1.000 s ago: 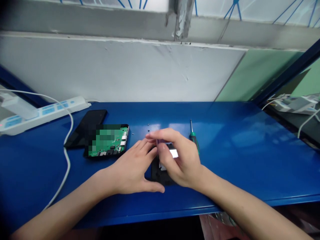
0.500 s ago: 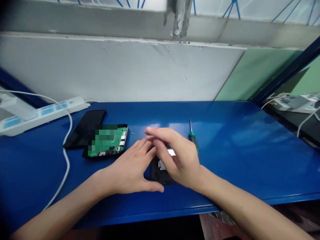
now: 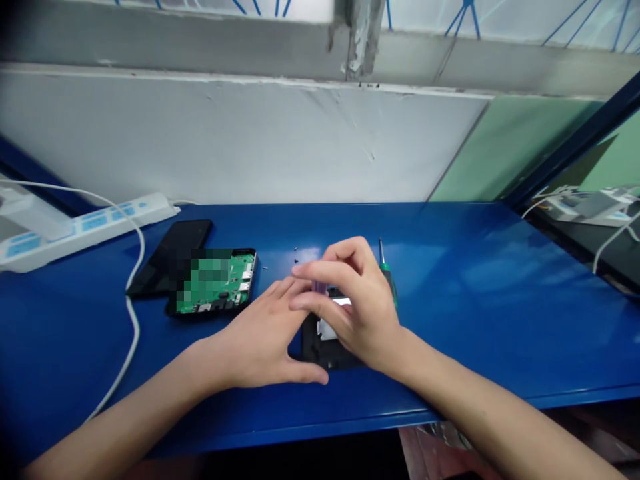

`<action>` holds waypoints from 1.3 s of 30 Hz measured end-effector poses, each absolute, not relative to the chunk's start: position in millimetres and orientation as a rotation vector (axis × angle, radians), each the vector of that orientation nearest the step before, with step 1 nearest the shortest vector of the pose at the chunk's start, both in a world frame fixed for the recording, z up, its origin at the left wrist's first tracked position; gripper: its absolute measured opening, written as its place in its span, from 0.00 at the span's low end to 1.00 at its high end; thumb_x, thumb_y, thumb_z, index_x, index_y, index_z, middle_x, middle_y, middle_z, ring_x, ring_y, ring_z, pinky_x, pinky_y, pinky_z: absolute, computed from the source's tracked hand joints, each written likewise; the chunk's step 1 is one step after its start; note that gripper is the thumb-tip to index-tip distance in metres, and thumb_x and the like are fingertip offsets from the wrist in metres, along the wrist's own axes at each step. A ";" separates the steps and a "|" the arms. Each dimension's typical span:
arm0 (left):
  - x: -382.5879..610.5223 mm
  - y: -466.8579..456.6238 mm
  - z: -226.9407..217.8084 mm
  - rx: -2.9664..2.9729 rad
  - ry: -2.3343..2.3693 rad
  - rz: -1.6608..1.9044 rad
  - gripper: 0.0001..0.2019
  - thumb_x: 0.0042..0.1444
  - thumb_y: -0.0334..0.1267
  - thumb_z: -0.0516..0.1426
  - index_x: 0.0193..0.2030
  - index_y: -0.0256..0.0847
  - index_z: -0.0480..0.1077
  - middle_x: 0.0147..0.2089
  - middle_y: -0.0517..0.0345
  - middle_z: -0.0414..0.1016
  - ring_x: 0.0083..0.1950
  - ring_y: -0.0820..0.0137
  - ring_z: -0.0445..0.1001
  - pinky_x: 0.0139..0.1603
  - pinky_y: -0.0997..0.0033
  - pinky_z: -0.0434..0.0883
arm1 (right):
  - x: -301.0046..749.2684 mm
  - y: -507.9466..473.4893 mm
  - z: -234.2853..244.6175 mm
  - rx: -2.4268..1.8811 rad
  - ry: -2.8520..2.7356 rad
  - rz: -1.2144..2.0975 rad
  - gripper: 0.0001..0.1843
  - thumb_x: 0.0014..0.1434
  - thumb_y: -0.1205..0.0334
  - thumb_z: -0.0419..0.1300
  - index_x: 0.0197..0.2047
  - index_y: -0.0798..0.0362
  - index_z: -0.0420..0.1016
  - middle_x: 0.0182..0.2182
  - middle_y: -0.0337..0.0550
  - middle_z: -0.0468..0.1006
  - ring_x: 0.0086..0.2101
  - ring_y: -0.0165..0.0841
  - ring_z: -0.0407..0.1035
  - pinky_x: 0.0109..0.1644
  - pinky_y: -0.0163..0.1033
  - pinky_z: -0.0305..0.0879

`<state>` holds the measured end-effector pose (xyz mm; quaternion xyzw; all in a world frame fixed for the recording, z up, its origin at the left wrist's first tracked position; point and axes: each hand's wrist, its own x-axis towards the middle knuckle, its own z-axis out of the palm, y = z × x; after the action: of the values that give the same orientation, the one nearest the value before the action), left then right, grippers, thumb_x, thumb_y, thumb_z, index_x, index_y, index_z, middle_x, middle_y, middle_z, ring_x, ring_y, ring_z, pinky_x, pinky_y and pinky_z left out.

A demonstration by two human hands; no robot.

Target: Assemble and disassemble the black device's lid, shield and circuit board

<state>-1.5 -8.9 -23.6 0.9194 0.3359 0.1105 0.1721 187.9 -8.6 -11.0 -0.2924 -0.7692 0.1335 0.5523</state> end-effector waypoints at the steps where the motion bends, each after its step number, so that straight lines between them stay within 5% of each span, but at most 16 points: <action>1: -1.6 -9.2 -24.4 2.616 0.958 0.320 0.47 0.48 0.70 0.62 0.65 0.37 0.63 0.65 0.38 0.66 0.65 0.42 0.64 0.66 0.40 0.62 | 187.9 -8.8 -12.1 -0.687 -1.814 0.336 0.26 0.57 0.69 0.70 0.57 0.39 0.74 0.39 0.41 0.69 0.37 0.33 0.71 0.39 0.44 0.77; 5: -1.8 -9.4 -25.5 2.623 0.959 0.347 0.46 0.48 0.72 0.61 0.65 0.40 0.63 0.67 0.39 0.65 0.65 0.41 0.64 0.66 0.38 0.61 | 187.5 -13.2 -14.8 -0.682 -1.818 0.485 0.32 0.63 0.75 0.61 0.66 0.41 0.65 0.48 0.44 0.77 0.44 0.35 0.76 0.48 0.47 0.79; 9: -1.6 -8.9 -22.6 2.623 0.950 0.339 0.45 0.48 0.70 0.63 0.64 0.40 0.64 0.65 0.40 0.67 0.64 0.43 0.65 0.65 0.40 0.62 | 188.0 -17.1 -12.3 -0.637 -1.837 0.528 0.29 0.64 0.77 0.54 0.64 0.44 0.66 0.51 0.46 0.78 0.48 0.37 0.76 0.50 0.49 0.79; 19: -2.3 -8.5 -24.2 2.629 0.947 0.348 0.46 0.49 0.70 0.62 0.65 0.38 0.63 0.64 0.40 0.67 0.61 0.44 0.67 0.64 0.41 0.64 | 190.1 -10.2 -10.8 -0.687 -1.780 0.313 0.20 0.55 0.70 0.71 0.48 0.42 0.75 0.38 0.40 0.70 0.38 0.34 0.71 0.38 0.43 0.78; 24: -1.7 -9.4 -21.7 2.645 0.950 0.335 0.46 0.49 0.70 0.63 0.65 0.37 0.63 0.61 0.41 0.68 0.60 0.46 0.67 0.63 0.43 0.65 | 187.8 -18.3 -10.2 -0.708 -1.741 0.470 0.25 0.64 0.74 0.58 0.62 0.44 0.69 0.47 0.44 0.78 0.43 0.35 0.78 0.43 0.44 0.80; 28: -1.9 -9.5 -21.1 2.634 0.952 0.329 0.43 0.48 0.69 0.63 0.62 0.39 0.65 0.59 0.43 0.69 0.57 0.48 0.69 0.60 0.43 0.67 | 188.8 -20.5 -6.0 -0.684 -1.797 0.570 0.22 0.69 0.72 0.50 0.62 0.47 0.69 0.57 0.48 0.75 0.52 0.38 0.75 0.52 0.50 0.79; 36: -1.9 -8.0 -25.6 2.646 0.947 0.330 0.47 0.49 0.71 0.61 0.66 0.40 0.61 0.66 0.40 0.65 0.65 0.43 0.64 0.66 0.41 0.62 | 191.4 -11.0 -6.5 -0.692 -1.825 0.215 0.20 0.59 0.69 0.68 0.53 0.41 0.78 0.38 0.41 0.69 0.38 0.33 0.69 0.37 0.41 0.74; 39: -2.0 -8.9 -25.9 2.648 0.951 0.344 0.47 0.49 0.71 0.62 0.67 0.38 0.61 0.65 0.40 0.66 0.64 0.43 0.66 0.66 0.42 0.62 | 191.7 -11.8 -8.8 -0.655 -1.823 0.235 0.26 0.57 0.73 0.69 0.56 0.41 0.77 0.39 0.41 0.73 0.38 0.33 0.72 0.38 0.41 0.75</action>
<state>-2.0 -8.9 -25.9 0.9232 0.3315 0.1199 0.1531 191.7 -11.8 -8.8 -0.2778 -0.7736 0.0996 0.5607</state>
